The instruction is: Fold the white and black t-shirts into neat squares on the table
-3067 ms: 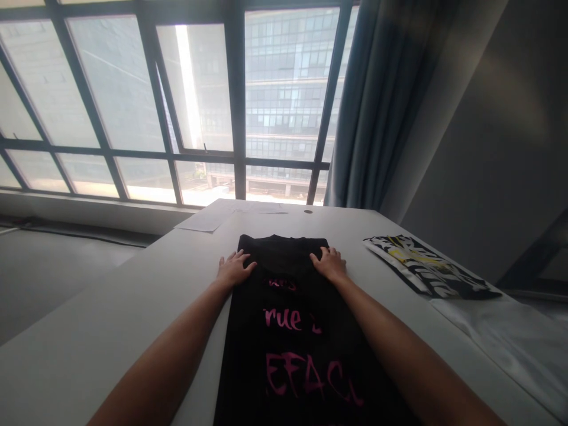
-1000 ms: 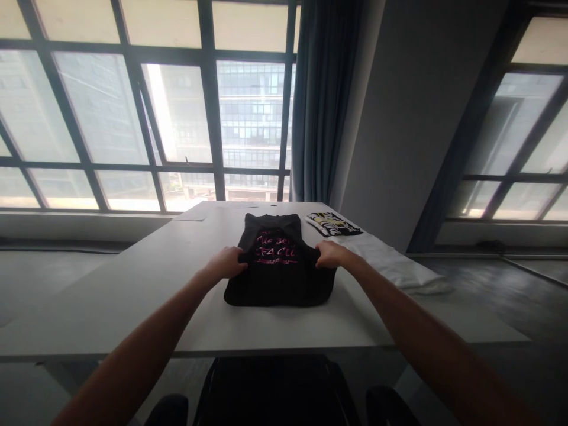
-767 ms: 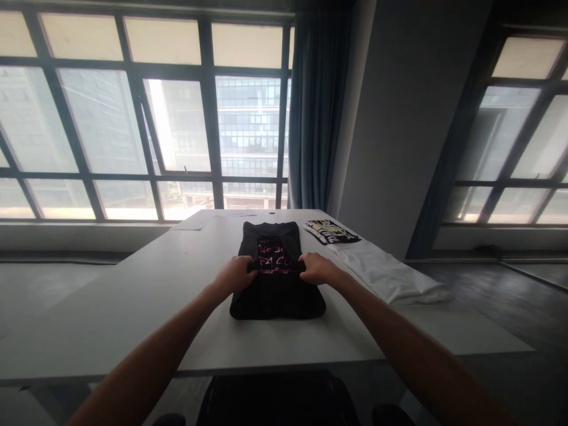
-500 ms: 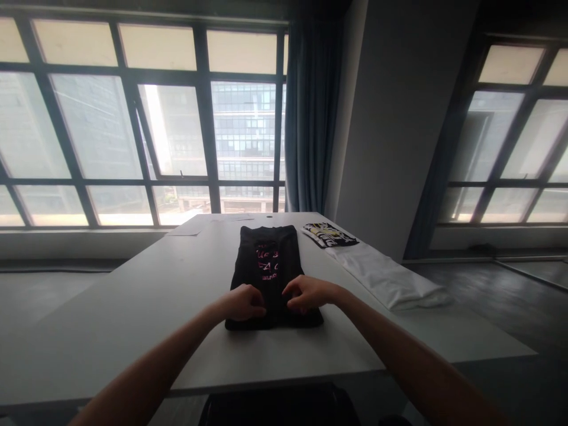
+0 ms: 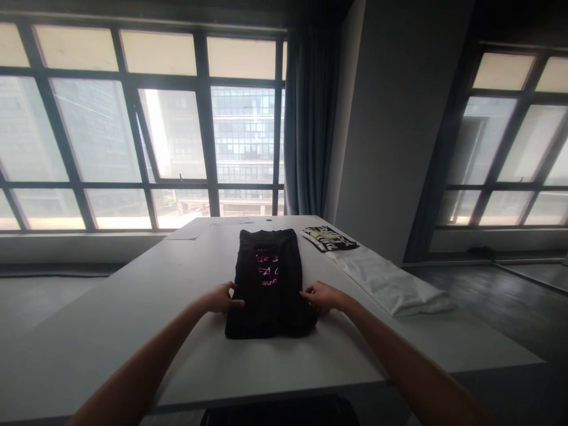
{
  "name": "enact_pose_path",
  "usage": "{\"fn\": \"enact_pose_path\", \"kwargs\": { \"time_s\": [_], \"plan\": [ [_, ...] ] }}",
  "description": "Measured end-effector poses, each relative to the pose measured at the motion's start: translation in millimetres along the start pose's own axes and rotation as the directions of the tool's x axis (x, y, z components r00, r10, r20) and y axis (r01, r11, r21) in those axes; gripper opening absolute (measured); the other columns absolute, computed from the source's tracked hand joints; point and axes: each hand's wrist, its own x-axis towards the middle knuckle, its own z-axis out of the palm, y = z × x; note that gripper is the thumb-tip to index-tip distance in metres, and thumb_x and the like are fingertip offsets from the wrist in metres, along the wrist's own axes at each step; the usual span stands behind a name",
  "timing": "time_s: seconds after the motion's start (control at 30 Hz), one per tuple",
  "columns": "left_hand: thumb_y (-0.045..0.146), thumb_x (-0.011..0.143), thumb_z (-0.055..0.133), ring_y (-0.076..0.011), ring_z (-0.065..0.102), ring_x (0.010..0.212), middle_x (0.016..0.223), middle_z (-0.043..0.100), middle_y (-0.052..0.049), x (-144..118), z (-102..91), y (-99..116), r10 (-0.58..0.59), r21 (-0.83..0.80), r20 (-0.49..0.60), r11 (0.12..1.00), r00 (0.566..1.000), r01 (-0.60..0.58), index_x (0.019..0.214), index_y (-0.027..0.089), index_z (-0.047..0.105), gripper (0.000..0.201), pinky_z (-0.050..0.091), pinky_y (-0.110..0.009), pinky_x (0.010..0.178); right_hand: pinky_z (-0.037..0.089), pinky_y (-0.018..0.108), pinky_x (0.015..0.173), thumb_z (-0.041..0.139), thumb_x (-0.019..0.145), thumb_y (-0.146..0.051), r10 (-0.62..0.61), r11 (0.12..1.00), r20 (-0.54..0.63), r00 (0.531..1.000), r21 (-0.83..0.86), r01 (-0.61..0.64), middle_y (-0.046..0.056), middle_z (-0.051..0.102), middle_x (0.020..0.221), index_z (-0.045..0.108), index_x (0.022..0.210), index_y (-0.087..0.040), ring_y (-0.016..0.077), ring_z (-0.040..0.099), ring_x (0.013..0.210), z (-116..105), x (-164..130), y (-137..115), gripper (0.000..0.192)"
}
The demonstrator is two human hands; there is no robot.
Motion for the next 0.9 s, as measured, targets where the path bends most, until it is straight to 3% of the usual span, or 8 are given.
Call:
{"fn": "enact_pose_path", "kwargs": {
  "time_s": [0.1, 0.2, 0.43, 0.57, 0.67, 0.73, 0.8, 0.9],
  "plan": [
    [0.039, 0.066, 0.078, -0.0167, 0.064, 0.065, 0.104, 0.068, -0.011, -11, 6.5, -1, 0.042, -0.1, 0.089, 0.994, 0.995, -0.033, 0.152, 0.02, 0.018, 0.107, 0.047, -0.023, 0.05, 0.05, 0.019, 0.047, 0.056, 0.093, -0.045, -0.031, 0.995, 0.087, 0.996, 0.102, 0.022, 0.0, 0.063, 0.057, 0.056, 0.102, -0.014, 0.0126, 0.063, 0.049, 8, -10, -4, 0.032],
    [0.032, 0.065, 0.079, -0.0149, 0.061, 0.064, 0.105, 0.066, -0.009, -20, 4.5, -4, 0.083, -0.133, 0.103, 0.989, 0.991, -0.069, 0.156, 0.025, 0.008, 0.115, 0.047, -0.024, 0.05, 0.05, 0.018, 0.046, 0.062, 0.09, -0.032, -0.028, 0.982, 0.069, 0.997, 0.186, 0.015, -0.003, 0.062, 0.058, 0.048, 0.114, -0.014, 0.0119, 0.062, 0.048, 11, -20, -3, 0.033],
    [0.041, 0.066, 0.076, -0.0094, 0.046, 0.049, 0.058, 0.051, 0.008, -30, -14.7, -11, 0.242, -0.156, 0.218, 0.965, 0.946, -0.211, 0.153, 0.023, 0.03, 0.099, 0.038, -0.023, 0.049, 0.05, 0.019, 0.046, 0.059, 0.08, -0.011, 0.053, 0.989, 0.023, 0.998, 0.14, -0.056, -0.007, 0.058, 0.053, 0.044, 0.122, -0.013, 0.0101, 0.056, 0.042, -2, -40, 13, 0.045],
    [0.049, 0.065, 0.075, -0.0107, 0.045, 0.048, 0.053, 0.052, 0.007, -32, -11.5, -7, 0.169, 0.028, 0.301, 0.982, 0.938, -0.186, 0.142, 0.024, 0.05, 0.085, 0.037, -0.024, 0.049, 0.054, 0.027, 0.05, 0.059, 0.08, -0.011, 0.182, 0.983, 0.067, 0.981, -0.007, -0.182, -0.002, 0.063, 0.061, 0.042, 0.127, -0.012, 0.0136, 0.059, 0.045, -5, -42, 19, 0.05],
    [0.059, 0.071, 0.067, -0.0142, 0.055, 0.058, 0.067, 0.065, 0.0, -35, -4.6, 1, 0.254, 0.126, 0.2, 0.951, 0.946, -0.282, 0.12, 0.024, 0.069, 0.061, 0.04, -0.025, 0.054, 0.054, 0.029, 0.064, 0.06, 0.083, -0.019, -0.07, 0.983, -0.153, 0.986, -0.177, 0.043, 0.005, 0.068, 0.08, 0.057, 0.113, -0.015, 0.0159, 0.066, 0.063, -4, -43, 12, 0.03],
    [0.062, 0.074, 0.063, -0.0154, 0.057, 0.064, 0.074, 0.069, -0.002, -39, 0.6, 8, 0.387, 0.186, 0.117, 0.896, 0.915, -0.403, 0.099, 0.023, 0.077, 0.049, 0.041, -0.025, 0.056, 0.052, 0.03, 0.075, 0.06, 0.086, -0.029, -0.337, 0.912, -0.239, 0.911, -0.321, 0.253, 0.007, 0.068, 0.092, 0.064, 0.102, -0.017, 0.0174, 0.066, 0.078, -2, -46, 4, 0.02],
    [0.065, 0.072, 0.065, -0.0155, 0.057, 0.063, 0.073, 0.069, -0.001, -44, 5.5, 15, 0.47, 0.268, 0.063, 0.842, 0.88, -0.469, 0.091, 0.023, 0.077, 0.047, 0.04, -0.026, 0.057, 0.05, 0.03, 0.083, 0.066, 0.082, -0.04, -0.491, 0.829, -0.167, 0.855, -0.393, 0.399, 0.007, 0.067, 0.105, 0.068, 0.103, -0.019, 0.0199, 0.064, 0.093, 0, -50, -4, 0.029],
    [0.069, 0.06, 0.074, -0.0173, 0.059, 0.068, 0.075, 0.068, -0.001, -52, 10.0, 22, 0.519, 0.382, 0.046, 0.78, 0.853, -0.495, 0.09, 0.026, 0.076, 0.052, 0.041, -0.027, 0.062, 0.048, 0.032, 0.089, 0.079, 0.068, -0.044, -0.499, 0.775, 0.019, 0.866, -0.437, 0.456, 0.008, 0.062, 0.118, 0.07, 0.111, -0.021, 0.0244, 0.06, 0.107, 5, -59, -7, 0.049]
  ]
}}
